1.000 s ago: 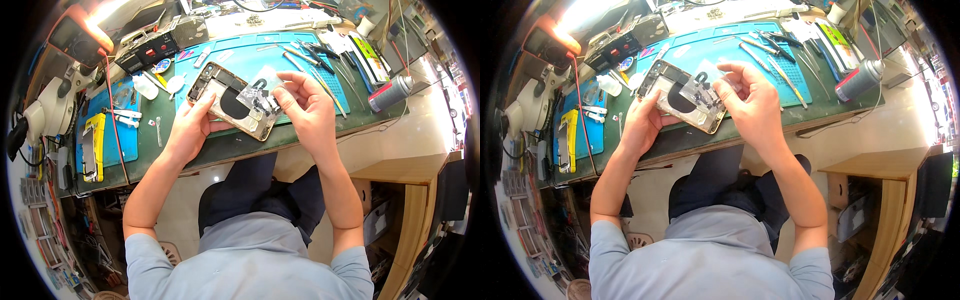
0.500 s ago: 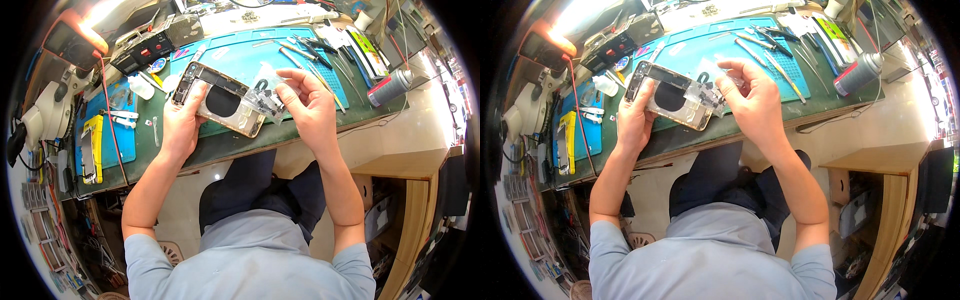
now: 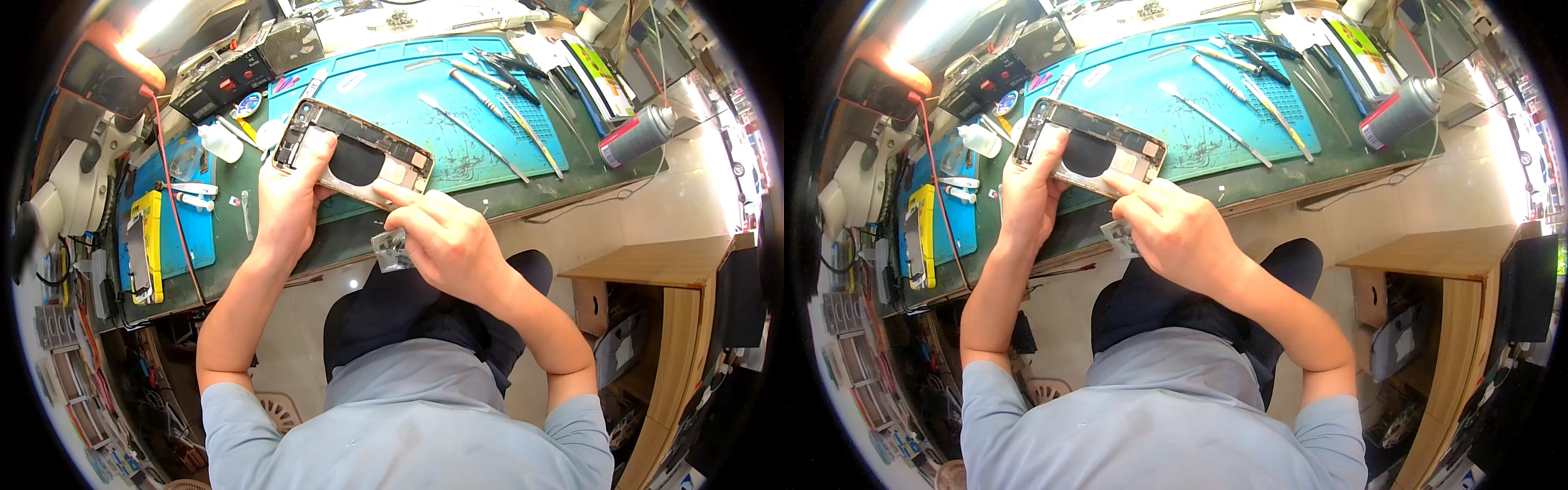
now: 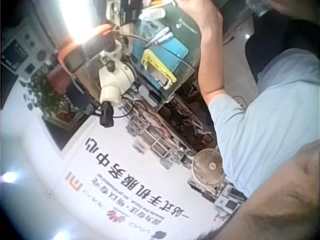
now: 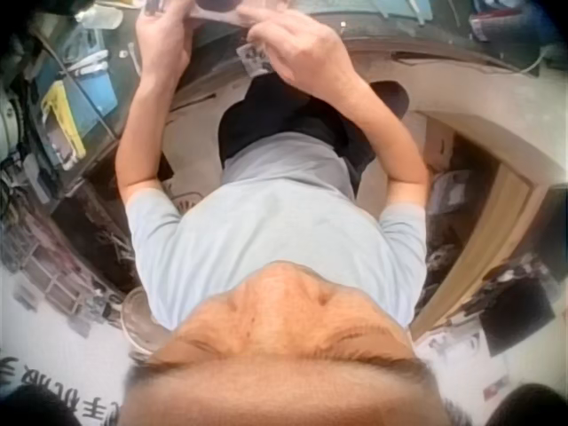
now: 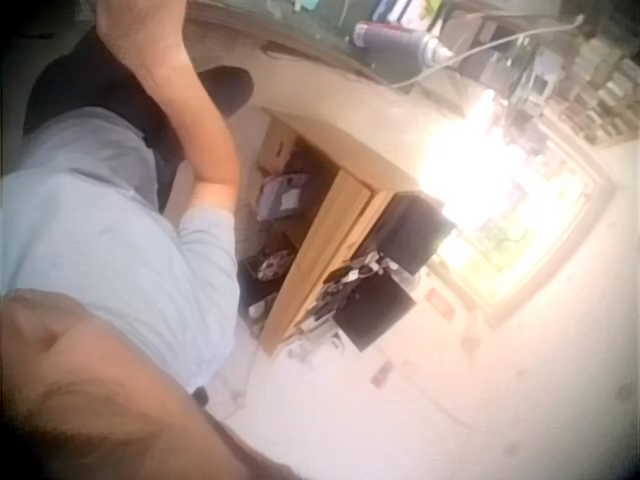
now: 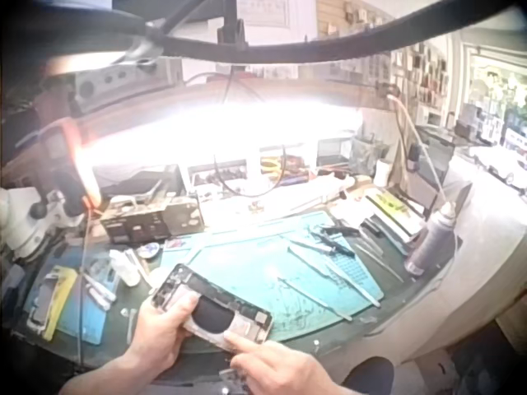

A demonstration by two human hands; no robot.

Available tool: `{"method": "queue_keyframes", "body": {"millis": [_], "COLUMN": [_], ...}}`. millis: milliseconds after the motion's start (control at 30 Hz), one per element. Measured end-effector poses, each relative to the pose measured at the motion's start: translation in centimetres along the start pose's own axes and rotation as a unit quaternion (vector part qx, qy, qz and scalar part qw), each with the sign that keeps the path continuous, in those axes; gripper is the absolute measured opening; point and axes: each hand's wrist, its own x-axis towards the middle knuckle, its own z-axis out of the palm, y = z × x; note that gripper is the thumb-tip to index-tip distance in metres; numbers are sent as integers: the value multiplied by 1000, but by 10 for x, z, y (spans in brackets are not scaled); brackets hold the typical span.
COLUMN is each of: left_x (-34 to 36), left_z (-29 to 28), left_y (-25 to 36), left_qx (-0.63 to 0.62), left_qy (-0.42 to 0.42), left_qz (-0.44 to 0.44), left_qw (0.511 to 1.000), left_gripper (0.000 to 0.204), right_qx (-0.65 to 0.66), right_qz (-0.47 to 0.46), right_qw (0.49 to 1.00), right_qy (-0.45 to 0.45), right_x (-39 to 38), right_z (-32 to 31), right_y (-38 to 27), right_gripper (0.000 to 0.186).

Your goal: The person disassembles a smartphone, sprays compressed air into the internal components, and uses a metal tool to pry out the battery. They then apply adhesive tape to the phone's frame and place a new battery into the device.

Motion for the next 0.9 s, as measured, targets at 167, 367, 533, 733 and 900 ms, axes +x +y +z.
{"method": "queue_keyframes", "body": {"millis": [167, 367, 533, 733, 900], "left_x": [0, 0, 2, 0, 1], "left_z": [-1, 1, -1, 1, 0], "left_y": [-1, 1, -2, 1, 0], "left_qx": [2, 3, 0, 1, 9], "left_qy": [0, 0, 10, 4, 2], "left_qz": [4, 0, -1, -3, -3], "left_qw": [1000, 1000, 1000, 1000, 1000], "left_gripper": [22, 23, 23, 23, 24], "right_qx": [-32, -41, -113, 63, 47], "right_qz": [-6, 11, 16, 68, 86], "right_qw": [999, 999, 993, 994, 995], "right_qy": [7, 5, -35, 59, 31], "right_x": [-1, -11, -11, -8, 1], "right_z": [3, -5, -3, -10, -12], "right_y": [-5, -4, -14, -3, -3], "right_gripper": [25, 22, 17, 19, 10]}}
